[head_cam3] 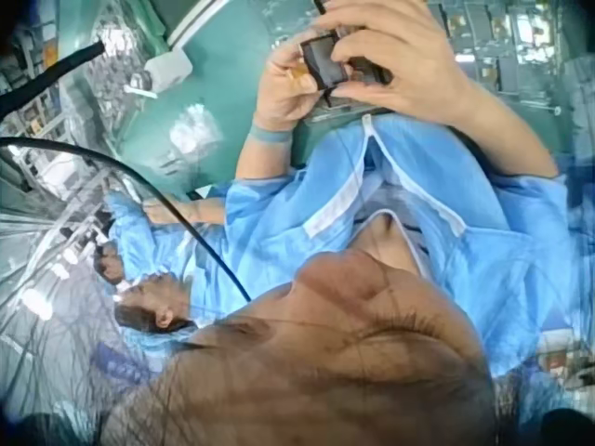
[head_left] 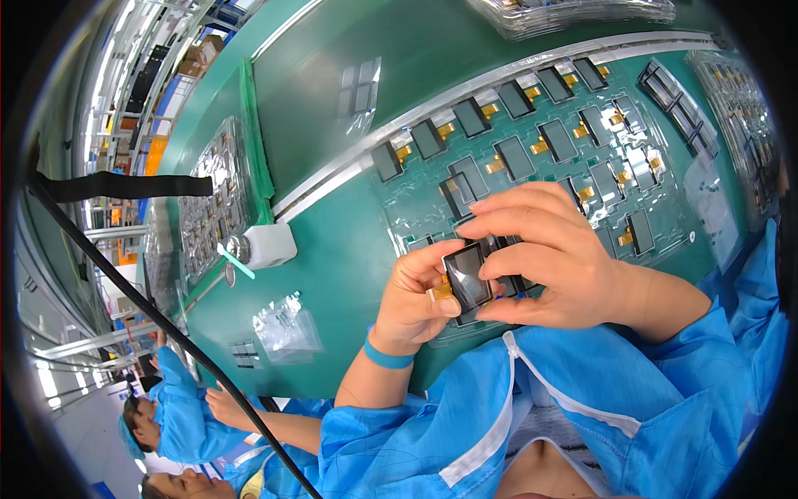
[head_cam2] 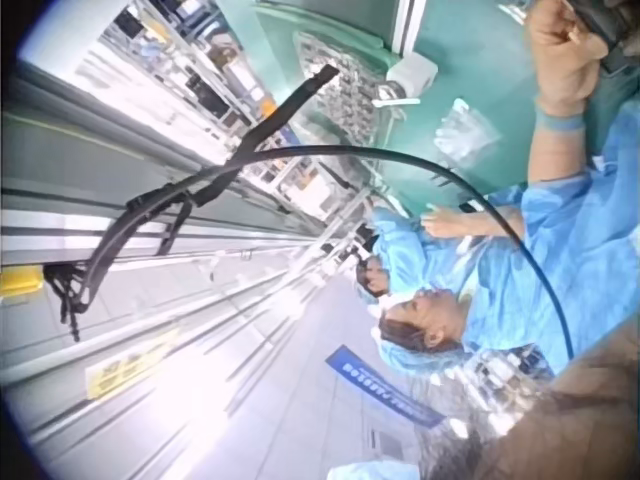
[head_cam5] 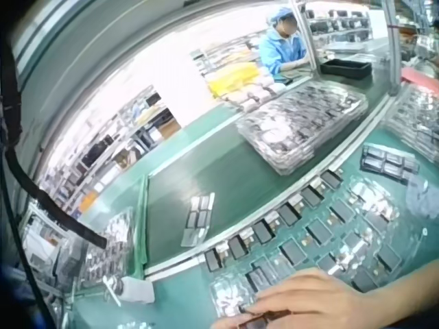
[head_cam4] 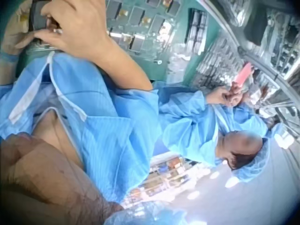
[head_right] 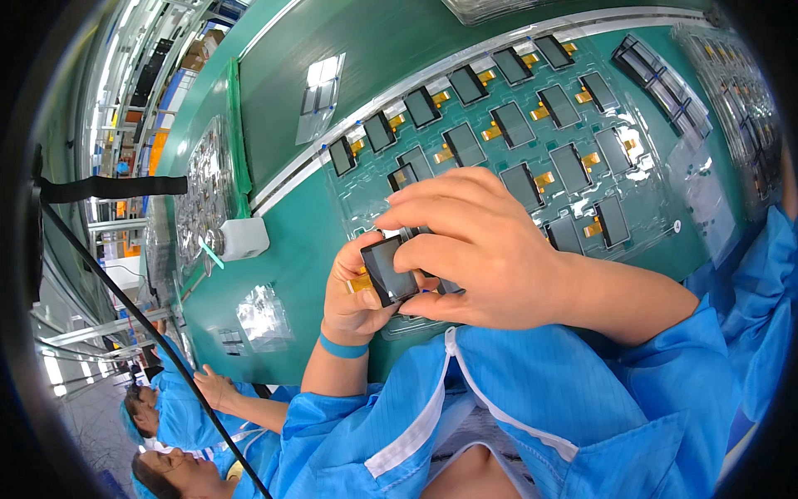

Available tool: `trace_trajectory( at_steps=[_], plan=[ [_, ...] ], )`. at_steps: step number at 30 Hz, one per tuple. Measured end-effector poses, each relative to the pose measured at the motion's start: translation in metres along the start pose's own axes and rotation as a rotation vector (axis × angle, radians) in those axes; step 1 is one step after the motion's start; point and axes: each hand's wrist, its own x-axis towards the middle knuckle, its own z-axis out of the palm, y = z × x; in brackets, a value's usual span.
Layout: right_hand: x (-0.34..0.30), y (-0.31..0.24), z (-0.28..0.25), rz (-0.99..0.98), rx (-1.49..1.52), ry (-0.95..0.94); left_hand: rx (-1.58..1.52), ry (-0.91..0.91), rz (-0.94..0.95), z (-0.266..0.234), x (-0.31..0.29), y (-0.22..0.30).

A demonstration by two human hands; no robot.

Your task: The person assembles small electronic screens into protective frames or onto a circuit board tray using tweezers or a vacuum pen.

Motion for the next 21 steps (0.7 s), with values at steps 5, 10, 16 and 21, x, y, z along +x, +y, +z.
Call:
trace_trajectory(
  at_steps=[5, 10, 16, 21],
  plan=[
    [-0.0013, -0.0012, 0.0014, 0.005, -0.062, -0.035, -0.022, 0.010, 0.003, -0.0003, 0.0006, -0.0008],
    [-0.0003, -0.0011, 0.0037, -0.011, -0.083, -0.030, -0.031, 0.030, 0.028, 0.0030, 0.0010, -0.0009],
    [-0.0002, -0.0013, 0.0031, -0.027, -0.101, -0.032, -0.001, 0.032, 0.070, 0.0032, 0.0023, -0.0043],
    [0.0007, -0.0007, 0.0046, -0.032, -0.096, -0.051, 0.012, 0.018, 0.073, -0.0004, 0.0005, -0.0051]
  ],
)
